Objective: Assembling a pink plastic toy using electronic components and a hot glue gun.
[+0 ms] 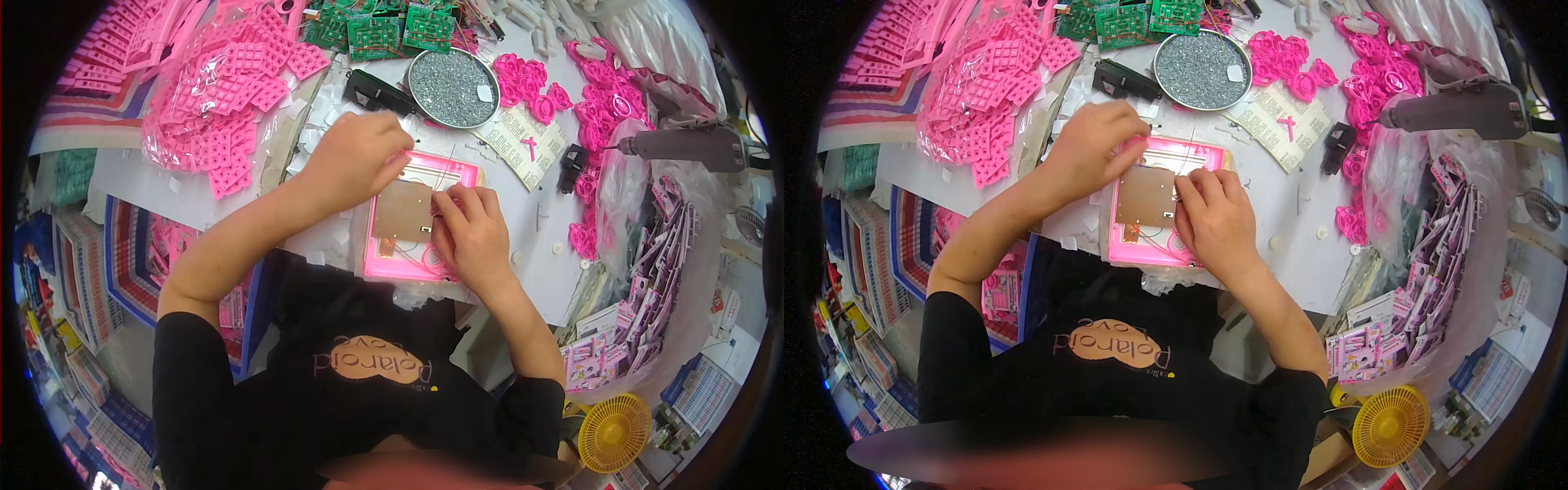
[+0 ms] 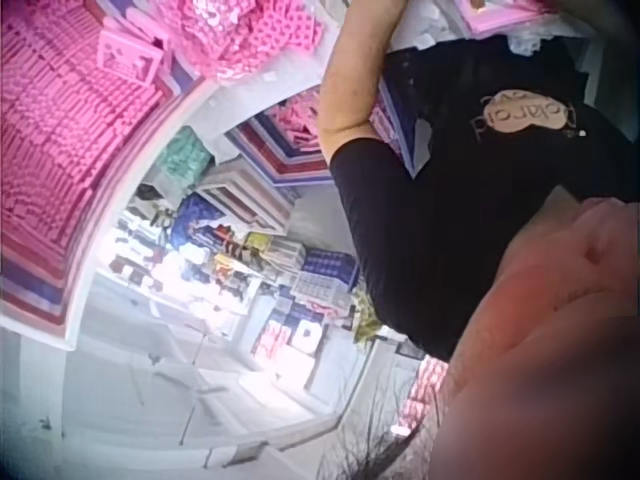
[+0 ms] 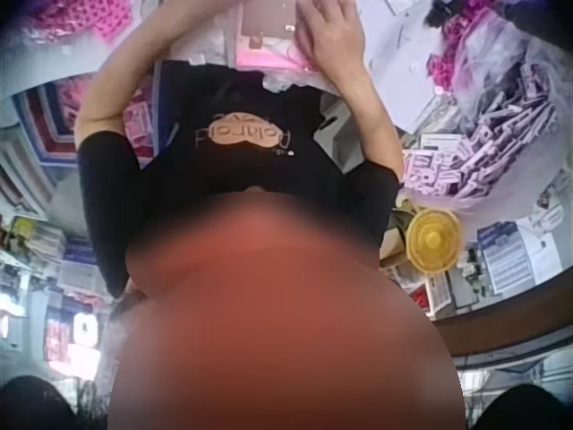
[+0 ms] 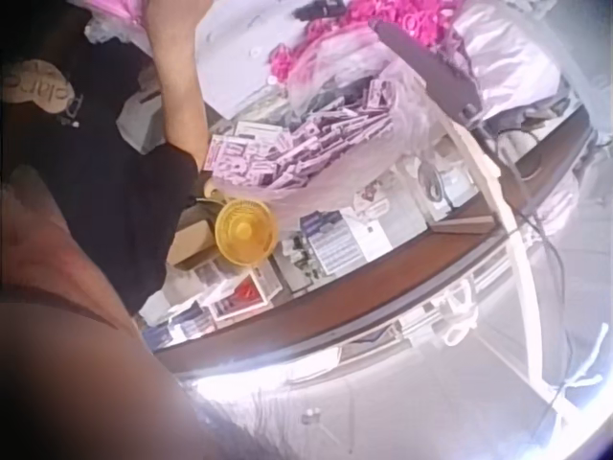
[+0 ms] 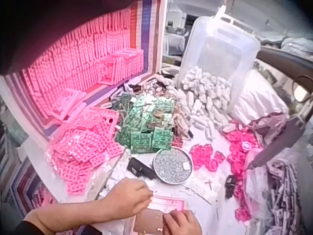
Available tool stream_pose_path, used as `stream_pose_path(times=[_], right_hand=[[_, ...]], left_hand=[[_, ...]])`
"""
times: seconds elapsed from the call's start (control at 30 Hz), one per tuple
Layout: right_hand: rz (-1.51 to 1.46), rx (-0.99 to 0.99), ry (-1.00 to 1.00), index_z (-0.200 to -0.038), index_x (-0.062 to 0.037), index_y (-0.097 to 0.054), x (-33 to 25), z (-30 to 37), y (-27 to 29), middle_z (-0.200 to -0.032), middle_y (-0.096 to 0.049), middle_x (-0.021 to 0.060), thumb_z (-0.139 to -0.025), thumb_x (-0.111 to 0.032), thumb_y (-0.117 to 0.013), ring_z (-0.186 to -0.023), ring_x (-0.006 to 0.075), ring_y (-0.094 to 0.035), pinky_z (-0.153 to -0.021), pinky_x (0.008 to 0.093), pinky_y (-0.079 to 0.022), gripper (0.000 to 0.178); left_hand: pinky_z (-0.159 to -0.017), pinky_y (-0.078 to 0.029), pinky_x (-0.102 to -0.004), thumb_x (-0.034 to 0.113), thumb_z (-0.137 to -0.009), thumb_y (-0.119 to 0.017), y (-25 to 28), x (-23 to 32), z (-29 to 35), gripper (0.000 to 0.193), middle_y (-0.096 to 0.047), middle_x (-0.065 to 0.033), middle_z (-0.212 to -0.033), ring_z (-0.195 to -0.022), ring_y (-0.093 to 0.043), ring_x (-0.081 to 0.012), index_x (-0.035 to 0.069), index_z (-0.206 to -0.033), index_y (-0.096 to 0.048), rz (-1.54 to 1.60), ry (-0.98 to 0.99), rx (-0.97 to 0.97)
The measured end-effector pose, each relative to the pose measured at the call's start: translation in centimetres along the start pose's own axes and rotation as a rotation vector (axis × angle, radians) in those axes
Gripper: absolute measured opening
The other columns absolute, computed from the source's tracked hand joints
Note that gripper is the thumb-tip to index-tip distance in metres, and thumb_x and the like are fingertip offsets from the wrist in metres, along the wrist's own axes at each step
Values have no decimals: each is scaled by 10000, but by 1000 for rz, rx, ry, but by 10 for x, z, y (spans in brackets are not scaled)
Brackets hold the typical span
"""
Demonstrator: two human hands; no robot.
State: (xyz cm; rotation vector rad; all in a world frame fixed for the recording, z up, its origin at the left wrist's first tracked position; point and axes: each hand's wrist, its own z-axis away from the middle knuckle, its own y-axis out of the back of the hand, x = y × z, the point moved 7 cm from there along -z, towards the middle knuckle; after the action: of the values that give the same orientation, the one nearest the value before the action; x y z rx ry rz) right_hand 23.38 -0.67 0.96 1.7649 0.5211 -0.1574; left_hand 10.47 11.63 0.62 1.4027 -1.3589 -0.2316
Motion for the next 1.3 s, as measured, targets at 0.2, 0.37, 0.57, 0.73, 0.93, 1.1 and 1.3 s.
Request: stream_pose_path(times=[0.2,0.37,0.57,0.73,0.93,1.1,1.3], right_hand=[[-23,31,-1,-1142,-49,-682,2,2,1,-1055,-630,97,-766,-67,-730,-978,309,-570,-824,398,-518,379],[-54,49,-34,-1134,-49,-691,5,5,1,-1060,-631,95,-763,-66,-729,-976,318,-560,-826,406,-515,374],[-88,65,-29,-1119,-39,-692,6,5,2,-1058,-628,98,-764,-66,-726,-976,316,-559,-829,403,-514,358],[-78,44,-14,-1111,-38,-692,5,4,1,-1060,-628,98,-767,-69,-727,-978,320,-563,-830,404,-514,347],[-17,32,0,-1091,-36,-697,1,1,4,-1057,-631,98,-764,-72,-730,-991,318,-562,-815,406,-517,330],[-266,134,-123,-1048,-28,-712,18,-4,24,-979,-674,118,-835,-85,-720,-887,300,-611,-765,384,-526,220],[-691,139,-416,-943,-3,-717,27,-23,5,-815,-705,132,-897,-108,-710,-610,235,-651,-579,329,-512,115]], left_hand=[[-918,-365,-459,261,-796,-766,-24,22,-17,154,-631,-36,-959,-1022,-567,-240,112,-809,-732,-44,124,1],[-960,-324,-505,253,-781,-761,-47,27,-24,149,-618,-39,-1025,-1091,-539,-257,113,-807,-715,62,129,-44],[-961,-327,-480,177,-771,-726,19,25,3,155,-608,-66,-1038,-1053,-558,-266,103,-832,-605,-214,-2,150],[-972,-330,-499,193,-777,-725,22,28,46,194,-607,-61,-1050,-1067,-559,-269,98,-912,-624,-76,212,13],[-987,-343,-482,246,-808,-757,16,7,-10,226,-651,-80,-1037,-1072,-583,-273,93,-948,-667,-257,263,102],[-1016,-367,-474,186,-861,-728,-2,8,-12,132,-675,-51,-932,-1013,-619,-255,97,-953,-694,-100,133,-18],[-1021,-392,-463,149,-867,-724,-7,30,11,98,-668,-49,-822,-829,-659,-236,93,-940,-687,112,124,54]])
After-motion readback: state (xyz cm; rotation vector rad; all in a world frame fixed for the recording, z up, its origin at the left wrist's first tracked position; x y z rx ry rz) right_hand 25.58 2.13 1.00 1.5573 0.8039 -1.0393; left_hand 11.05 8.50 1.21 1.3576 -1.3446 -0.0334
